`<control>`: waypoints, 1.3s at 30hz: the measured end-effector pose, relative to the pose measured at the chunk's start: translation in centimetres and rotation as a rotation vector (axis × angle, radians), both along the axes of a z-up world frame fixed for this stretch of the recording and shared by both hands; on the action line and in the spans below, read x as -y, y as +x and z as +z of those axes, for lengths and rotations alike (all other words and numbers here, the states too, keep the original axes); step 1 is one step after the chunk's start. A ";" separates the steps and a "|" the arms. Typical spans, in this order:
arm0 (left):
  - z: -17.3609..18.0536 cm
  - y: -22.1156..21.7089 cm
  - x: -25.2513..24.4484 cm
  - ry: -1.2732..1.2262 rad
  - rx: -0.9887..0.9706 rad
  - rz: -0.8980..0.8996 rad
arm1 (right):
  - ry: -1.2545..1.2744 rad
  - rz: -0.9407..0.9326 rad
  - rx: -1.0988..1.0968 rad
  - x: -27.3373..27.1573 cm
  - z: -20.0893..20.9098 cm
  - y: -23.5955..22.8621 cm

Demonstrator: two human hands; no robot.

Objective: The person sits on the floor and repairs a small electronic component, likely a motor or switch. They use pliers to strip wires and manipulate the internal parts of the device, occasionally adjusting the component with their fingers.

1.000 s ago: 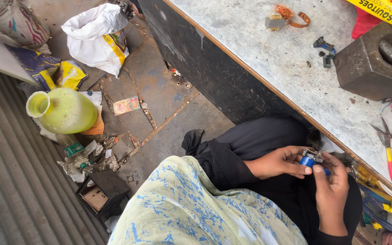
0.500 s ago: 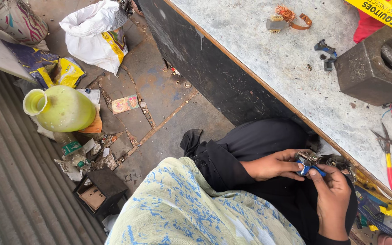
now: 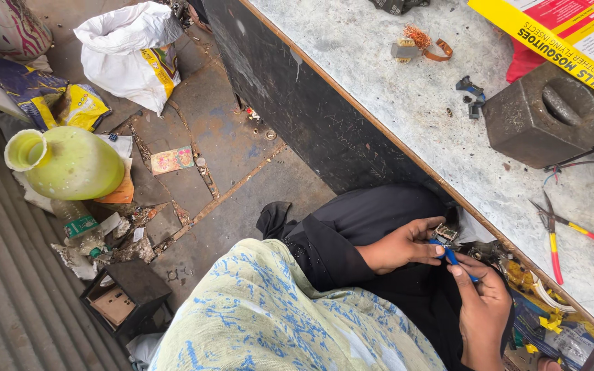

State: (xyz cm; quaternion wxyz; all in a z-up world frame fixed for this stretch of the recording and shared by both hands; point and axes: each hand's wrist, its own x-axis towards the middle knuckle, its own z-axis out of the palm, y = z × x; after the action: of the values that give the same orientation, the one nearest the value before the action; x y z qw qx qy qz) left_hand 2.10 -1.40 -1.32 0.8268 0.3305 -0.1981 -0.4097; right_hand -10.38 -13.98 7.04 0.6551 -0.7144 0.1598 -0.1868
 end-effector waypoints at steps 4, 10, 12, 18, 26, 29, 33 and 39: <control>0.2 -0.1 0.2 0.035 0.087 0.073 | -0.008 -0.013 0.011 -0.2 0.3 -0.7; 0.5 -0.6 0.1 -0.033 0.105 0.111 | 0.032 -0.008 0.033 -0.2 0.4 -1.9; 0.6 -0.2 -0.1 -0.072 0.028 0.020 | 0.071 -0.024 0.041 0.1 0.1 -2.2; 0.2 1.0 -1.1 -0.092 -0.208 -0.315 | 0.406 -0.035 0.160 1.7 -0.5 -2.0; 0.0 0.8 -1.2 -0.128 -0.095 -0.324 | 0.599 0.005 0.073 1.3 -1.4 -1.9; 1.0 0.6 -1.6 -0.090 -0.045 -0.316 | 0.490 -0.012 0.066 1.3 -1.9 -1.9; 0.0 0.3 -0.9 -0.119 0.087 -0.266 | 0.390 -0.052 0.036 0.9 -1.6 -1.9; -0.2 0.2 0.5 0.158 0.147 -0.047 | 0.316 -0.008 0.076 0.4 0.4 -2.9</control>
State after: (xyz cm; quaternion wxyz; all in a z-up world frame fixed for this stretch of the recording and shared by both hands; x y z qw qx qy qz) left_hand 2.34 -1.88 -1.47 0.7715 0.4192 -0.2331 -0.4181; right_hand -13.30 -14.41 7.45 0.7641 -0.5942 0.1652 -0.1890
